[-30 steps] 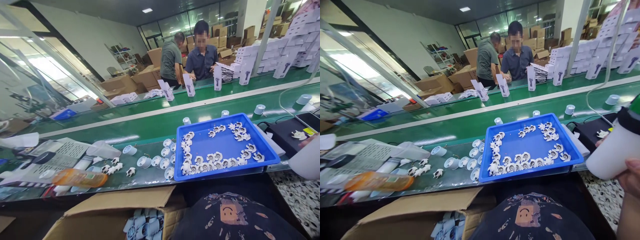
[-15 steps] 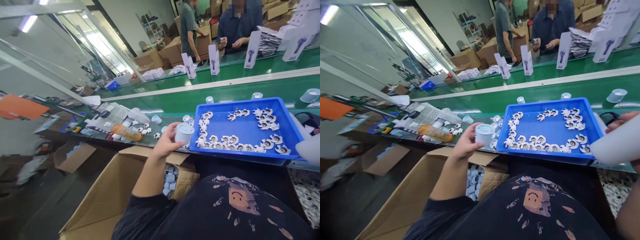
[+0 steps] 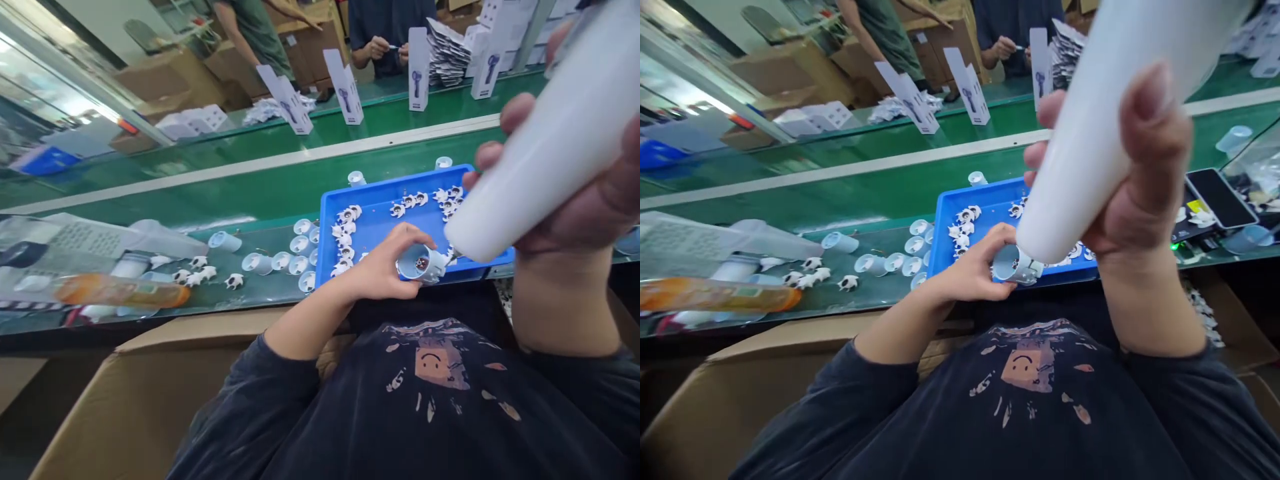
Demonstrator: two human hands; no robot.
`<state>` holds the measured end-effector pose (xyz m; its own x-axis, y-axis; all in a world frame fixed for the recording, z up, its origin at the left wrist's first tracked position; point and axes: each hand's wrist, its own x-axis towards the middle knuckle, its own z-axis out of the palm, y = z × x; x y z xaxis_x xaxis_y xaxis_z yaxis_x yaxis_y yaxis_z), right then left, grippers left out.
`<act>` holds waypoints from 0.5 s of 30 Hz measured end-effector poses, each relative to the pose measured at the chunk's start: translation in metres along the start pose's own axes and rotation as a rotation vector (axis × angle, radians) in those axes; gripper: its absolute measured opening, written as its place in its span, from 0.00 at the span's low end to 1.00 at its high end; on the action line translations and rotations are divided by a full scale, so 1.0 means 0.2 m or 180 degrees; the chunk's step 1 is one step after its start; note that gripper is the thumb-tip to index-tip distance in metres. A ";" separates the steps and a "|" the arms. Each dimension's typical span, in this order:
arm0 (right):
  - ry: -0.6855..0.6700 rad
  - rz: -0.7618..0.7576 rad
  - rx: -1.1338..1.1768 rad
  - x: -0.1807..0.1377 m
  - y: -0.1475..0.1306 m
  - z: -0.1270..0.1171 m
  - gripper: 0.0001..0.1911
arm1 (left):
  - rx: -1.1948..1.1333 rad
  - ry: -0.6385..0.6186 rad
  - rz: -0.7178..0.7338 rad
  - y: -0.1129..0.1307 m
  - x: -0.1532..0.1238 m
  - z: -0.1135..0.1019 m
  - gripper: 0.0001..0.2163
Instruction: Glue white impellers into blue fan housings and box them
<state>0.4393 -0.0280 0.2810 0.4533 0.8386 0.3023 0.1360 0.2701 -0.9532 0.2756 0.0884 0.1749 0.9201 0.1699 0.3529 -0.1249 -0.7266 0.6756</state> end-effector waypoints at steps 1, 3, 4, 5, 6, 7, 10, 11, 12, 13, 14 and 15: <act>-0.0022 -0.0290 0.0171 0.00 0.00 0.02 0.43 | 0.0085 0.0053 -0.0018 0.01 0.01 0.03 0.24; -0.0100 -0.0616 0.0303 -0.01 0.04 0.03 0.39 | 0.0237 0.0115 -0.0137 0.04 0.02 0.07 0.25; -0.0171 -0.0636 0.0292 -0.02 0.07 0.03 0.36 | 0.0280 0.0084 -0.0162 0.06 0.03 0.09 0.23; -0.0241 -0.0668 0.0317 -0.03 0.09 0.03 0.32 | 0.0303 0.0031 -0.0152 0.08 0.03 0.10 0.21; -0.0288 -0.0708 0.0356 -0.04 0.11 0.02 0.28 | 0.0321 -0.0017 -0.0125 0.10 0.03 0.10 0.18; -0.0307 -0.0716 0.0366 -0.04 0.12 0.02 0.26 | 0.0344 -0.0057 -0.0096 0.11 0.03 0.10 0.16; -0.0218 -0.0550 0.0026 -0.06 0.13 0.03 0.30 | 0.0398 -0.0077 -0.0100 0.15 0.04 0.10 0.13; -0.0108 -0.0529 -0.0102 -0.07 0.12 0.03 0.32 | 0.0392 -0.0086 -0.0121 0.16 0.04 0.10 0.12; -0.0008 -0.0525 -0.0183 -0.07 0.12 0.03 0.33 | 0.0382 -0.0088 -0.0145 0.16 0.04 0.10 0.13; 0.0025 -0.0524 -0.0237 -0.07 0.11 0.03 0.33 | 0.0373 -0.0082 -0.0168 0.17 0.05 0.10 0.13; -0.0015 -0.0506 -0.0277 -0.07 0.11 0.02 0.33 | 0.0367 -0.0069 -0.0190 0.17 0.05 0.10 0.13; -0.0108 -0.0475 -0.0311 -0.07 0.11 0.02 0.32 | 0.0366 -0.0060 -0.0210 0.17 0.05 0.11 0.13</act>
<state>0.4329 -0.0328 0.2557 0.3917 0.8086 0.4390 0.2853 0.3468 -0.8935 0.2886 0.0507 0.1876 0.9318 0.2082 0.2972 -0.0214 -0.7860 0.6179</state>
